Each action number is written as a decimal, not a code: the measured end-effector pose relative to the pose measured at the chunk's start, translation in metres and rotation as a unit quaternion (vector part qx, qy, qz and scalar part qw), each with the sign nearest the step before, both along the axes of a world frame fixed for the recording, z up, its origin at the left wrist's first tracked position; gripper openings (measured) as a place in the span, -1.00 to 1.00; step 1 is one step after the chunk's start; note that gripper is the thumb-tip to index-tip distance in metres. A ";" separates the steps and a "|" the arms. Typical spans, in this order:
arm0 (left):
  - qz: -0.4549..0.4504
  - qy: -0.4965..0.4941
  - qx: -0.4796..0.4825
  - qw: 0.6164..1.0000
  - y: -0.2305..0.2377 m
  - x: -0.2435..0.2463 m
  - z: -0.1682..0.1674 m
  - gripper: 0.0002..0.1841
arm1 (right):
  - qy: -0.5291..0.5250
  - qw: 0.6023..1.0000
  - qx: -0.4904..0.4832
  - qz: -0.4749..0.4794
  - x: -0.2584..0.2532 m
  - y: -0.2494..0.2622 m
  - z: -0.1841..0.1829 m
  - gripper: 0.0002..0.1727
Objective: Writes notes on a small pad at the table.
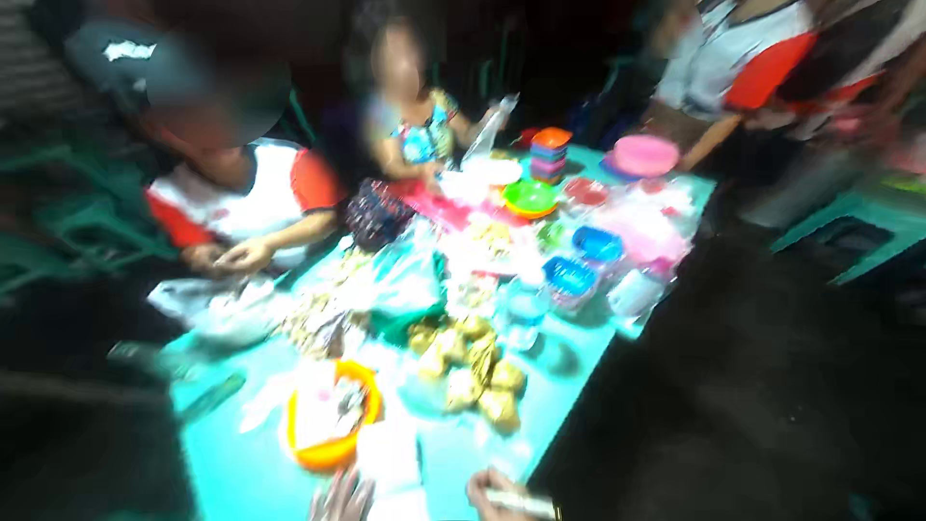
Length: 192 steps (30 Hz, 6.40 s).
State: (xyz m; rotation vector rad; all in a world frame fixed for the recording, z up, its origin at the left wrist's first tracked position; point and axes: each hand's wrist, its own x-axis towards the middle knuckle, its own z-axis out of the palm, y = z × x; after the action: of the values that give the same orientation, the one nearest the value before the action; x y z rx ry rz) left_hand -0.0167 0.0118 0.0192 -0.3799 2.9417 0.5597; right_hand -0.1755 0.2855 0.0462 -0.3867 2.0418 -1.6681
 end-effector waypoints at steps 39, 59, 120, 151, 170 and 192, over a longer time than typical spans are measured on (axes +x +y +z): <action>0.028 0.072 0.152 0.985 -0.011 -0.004 -0.014 -0.52 | 0.191 0.971 0.051 -0.133 0.082 -0.160 -0.046 -0.62; 0.029 0.107 0.121 0.986 -0.010 -0.004 -0.017 -0.55 | 0.223 0.960 0.088 -0.143 0.079 -0.158 -0.043 -0.62; 0.021 0.044 0.148 0.988 -0.014 -0.004 -0.012 -0.50 | 0.162 0.950 0.011 -0.268 0.079 -0.144 -0.037 -0.63; 0.024 0.090 0.142 0.985 -0.015 -0.002 -0.012 -0.42 | 0.119 0.981 0.039 -0.152 0.092 -0.152 -0.030 -0.71; 0.024 0.095 0.143 0.985 -0.015 -0.001 -0.008 -0.37 | 0.190 0.969 0.054 -0.148 0.099 -0.153 -0.046 -0.67; 0.024 0.107 0.137 0.984 -0.014 -0.001 -0.011 -0.38 | 0.203 0.963 0.087 -0.155 0.100 -0.152 -0.045 -0.65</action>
State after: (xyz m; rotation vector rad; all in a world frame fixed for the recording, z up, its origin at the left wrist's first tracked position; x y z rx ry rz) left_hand -0.0178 -0.0021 0.0078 -0.3803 2.9997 1.0590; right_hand -0.0751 0.1334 0.0013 -0.3886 2.6486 -1.6670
